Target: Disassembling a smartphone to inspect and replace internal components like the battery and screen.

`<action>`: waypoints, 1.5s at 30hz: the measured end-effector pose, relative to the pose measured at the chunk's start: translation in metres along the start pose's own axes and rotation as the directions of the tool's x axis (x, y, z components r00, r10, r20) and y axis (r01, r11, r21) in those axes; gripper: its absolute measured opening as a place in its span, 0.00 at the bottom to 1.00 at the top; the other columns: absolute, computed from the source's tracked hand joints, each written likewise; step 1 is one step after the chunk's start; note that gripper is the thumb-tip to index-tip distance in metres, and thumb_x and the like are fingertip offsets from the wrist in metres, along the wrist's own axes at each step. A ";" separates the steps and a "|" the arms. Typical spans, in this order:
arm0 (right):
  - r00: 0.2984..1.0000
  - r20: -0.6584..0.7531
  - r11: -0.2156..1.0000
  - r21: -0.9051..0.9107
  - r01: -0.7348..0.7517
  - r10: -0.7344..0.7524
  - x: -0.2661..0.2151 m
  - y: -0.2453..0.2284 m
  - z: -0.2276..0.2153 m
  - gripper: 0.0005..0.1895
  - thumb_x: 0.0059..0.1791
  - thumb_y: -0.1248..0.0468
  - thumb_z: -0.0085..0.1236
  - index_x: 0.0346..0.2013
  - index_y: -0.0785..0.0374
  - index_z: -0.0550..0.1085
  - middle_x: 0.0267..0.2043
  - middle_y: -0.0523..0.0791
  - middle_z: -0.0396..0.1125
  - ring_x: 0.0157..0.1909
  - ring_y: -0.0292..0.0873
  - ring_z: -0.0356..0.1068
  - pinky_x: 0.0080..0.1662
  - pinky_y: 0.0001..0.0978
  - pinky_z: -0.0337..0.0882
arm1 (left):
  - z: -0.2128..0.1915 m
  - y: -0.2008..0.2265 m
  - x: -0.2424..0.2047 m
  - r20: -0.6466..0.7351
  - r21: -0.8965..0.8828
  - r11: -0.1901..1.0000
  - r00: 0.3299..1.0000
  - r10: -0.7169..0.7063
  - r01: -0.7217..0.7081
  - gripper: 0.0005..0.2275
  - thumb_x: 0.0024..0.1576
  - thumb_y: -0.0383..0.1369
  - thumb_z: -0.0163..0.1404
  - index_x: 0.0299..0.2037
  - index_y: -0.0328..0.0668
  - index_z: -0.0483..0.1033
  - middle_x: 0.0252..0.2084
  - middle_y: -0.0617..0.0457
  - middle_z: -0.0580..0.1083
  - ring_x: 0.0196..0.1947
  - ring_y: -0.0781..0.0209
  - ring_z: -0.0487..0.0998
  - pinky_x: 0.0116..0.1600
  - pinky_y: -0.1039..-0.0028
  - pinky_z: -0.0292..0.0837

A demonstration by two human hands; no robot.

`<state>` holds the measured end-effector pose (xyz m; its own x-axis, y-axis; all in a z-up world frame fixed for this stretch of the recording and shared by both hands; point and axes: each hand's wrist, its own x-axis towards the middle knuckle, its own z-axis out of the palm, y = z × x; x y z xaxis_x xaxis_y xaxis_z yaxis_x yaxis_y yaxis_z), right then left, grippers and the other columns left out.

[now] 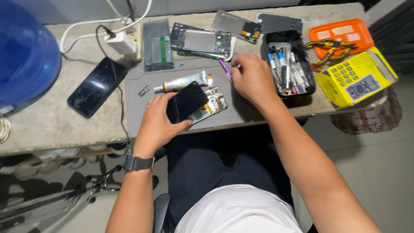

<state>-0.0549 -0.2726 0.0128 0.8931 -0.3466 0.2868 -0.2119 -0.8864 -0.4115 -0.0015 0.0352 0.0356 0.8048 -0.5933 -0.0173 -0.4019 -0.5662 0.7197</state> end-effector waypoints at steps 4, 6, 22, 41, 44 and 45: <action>0.984 0.167 0.955 0.273 -0.112 0.068 -0.046 -0.039 -0.021 0.09 0.53 0.61 0.61 0.44 0.56 0.85 0.34 0.55 0.77 0.45 0.66 0.78 0.48 0.57 0.75 | 0.002 -0.006 0.000 -0.022 -0.002 1.000 1.000 0.018 -0.018 0.37 0.46 0.37 0.74 0.67 0.32 0.73 0.55 0.39 0.77 0.60 0.38 0.75 0.65 0.51 0.70; 0.980 0.195 0.924 0.379 -0.051 -0.026 -0.065 -0.050 -0.018 0.08 0.51 0.66 0.63 0.43 0.57 0.85 0.34 0.58 0.75 0.39 0.63 0.77 0.46 0.53 0.76 | 0.004 -0.008 0.001 -0.030 -0.006 0.998 0.998 0.057 -0.057 0.37 0.46 0.37 0.74 0.66 0.32 0.74 0.54 0.38 0.77 0.60 0.38 0.75 0.65 0.50 0.71; 0.949 0.311 0.976 0.219 -0.015 -0.055 -0.068 -0.053 0.004 0.08 0.48 0.65 0.70 0.41 0.52 0.87 0.37 0.47 0.75 0.43 0.55 0.79 0.48 0.45 0.77 | 0.004 -0.012 -0.002 -0.045 -0.025 0.997 0.996 0.073 -0.074 0.37 0.45 0.36 0.74 0.65 0.32 0.74 0.53 0.40 0.77 0.59 0.40 0.75 0.66 0.53 0.69; 0.804 0.594 0.996 0.040 -0.074 0.036 -0.039 -0.071 -0.008 0.05 0.48 0.62 0.68 0.38 0.55 0.86 0.38 0.48 0.78 0.50 0.57 0.80 0.55 0.49 0.75 | 0.003 -0.009 -0.001 -0.028 -0.015 0.999 0.999 0.046 -0.047 0.37 0.46 0.36 0.73 0.67 0.33 0.73 0.53 0.41 0.77 0.60 0.42 0.75 0.66 0.56 0.70; 0.795 0.605 0.996 0.043 -0.081 0.038 -0.037 -0.068 -0.007 0.06 0.48 0.62 0.68 0.38 0.56 0.86 0.38 0.48 0.79 0.50 0.57 0.80 0.56 0.49 0.75 | 0.003 -0.008 -0.001 -0.027 -0.013 0.999 0.998 0.050 -0.051 0.37 0.46 0.36 0.73 0.67 0.33 0.73 0.53 0.41 0.77 0.60 0.42 0.75 0.66 0.55 0.70; 0.792 0.609 0.995 0.054 -0.086 0.035 -0.036 -0.067 -0.006 0.06 0.48 0.63 0.68 0.39 0.56 0.86 0.38 0.48 0.79 0.50 0.57 0.81 0.56 0.49 0.75 | 0.003 -0.008 -0.001 -0.028 -0.013 0.999 0.998 0.051 -0.052 0.37 0.46 0.36 0.74 0.67 0.33 0.73 0.53 0.41 0.77 0.60 0.42 0.75 0.66 0.55 0.70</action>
<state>-0.0753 -0.2028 0.0356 0.9419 -0.1188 -0.3140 -0.2657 -0.8356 -0.4808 -0.0001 0.0388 0.0276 0.7950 -0.6053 0.0389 -0.4370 -0.5271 0.7288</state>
